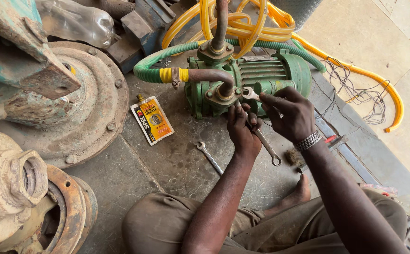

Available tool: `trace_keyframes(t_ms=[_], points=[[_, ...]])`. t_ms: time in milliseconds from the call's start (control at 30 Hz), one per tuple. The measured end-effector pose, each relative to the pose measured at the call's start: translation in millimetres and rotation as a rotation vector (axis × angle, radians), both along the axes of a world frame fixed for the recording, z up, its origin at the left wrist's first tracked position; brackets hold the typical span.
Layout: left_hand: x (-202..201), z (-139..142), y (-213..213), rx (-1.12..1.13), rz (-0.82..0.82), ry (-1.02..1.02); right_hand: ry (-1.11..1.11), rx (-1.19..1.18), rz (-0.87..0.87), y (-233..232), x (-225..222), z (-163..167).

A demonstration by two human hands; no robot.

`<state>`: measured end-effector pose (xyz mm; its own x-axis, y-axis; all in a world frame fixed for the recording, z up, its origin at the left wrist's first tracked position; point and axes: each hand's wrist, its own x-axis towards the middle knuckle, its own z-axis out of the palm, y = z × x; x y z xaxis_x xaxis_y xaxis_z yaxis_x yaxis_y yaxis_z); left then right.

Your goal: The person sits on the floor of a repair workshop reassembling a green electric water pump. They fit a curved metal pipe to the pump outlet, seat a round cover plate with a gasket onto the pump housing, apply sealant from a tube, press hoses into place, and tighten fittings using wrenches.

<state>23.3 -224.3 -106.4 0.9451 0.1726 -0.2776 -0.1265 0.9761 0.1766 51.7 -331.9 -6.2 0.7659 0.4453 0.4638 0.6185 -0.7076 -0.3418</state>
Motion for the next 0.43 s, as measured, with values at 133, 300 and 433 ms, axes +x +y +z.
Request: trace_keyframes(t_ms=[133,300,433], points=[[0,-6,-2,0.048,0.002,0.007,0.099,-0.082,0.290,-13,45,18],[2,-14,-6,0.042,0.016,0.036,-0.012,-0.214,0.358,-2,79,17],[-7,-31,5,0.064,0.007,0.024,-0.132,-0.215,0.320,2,77,7]])
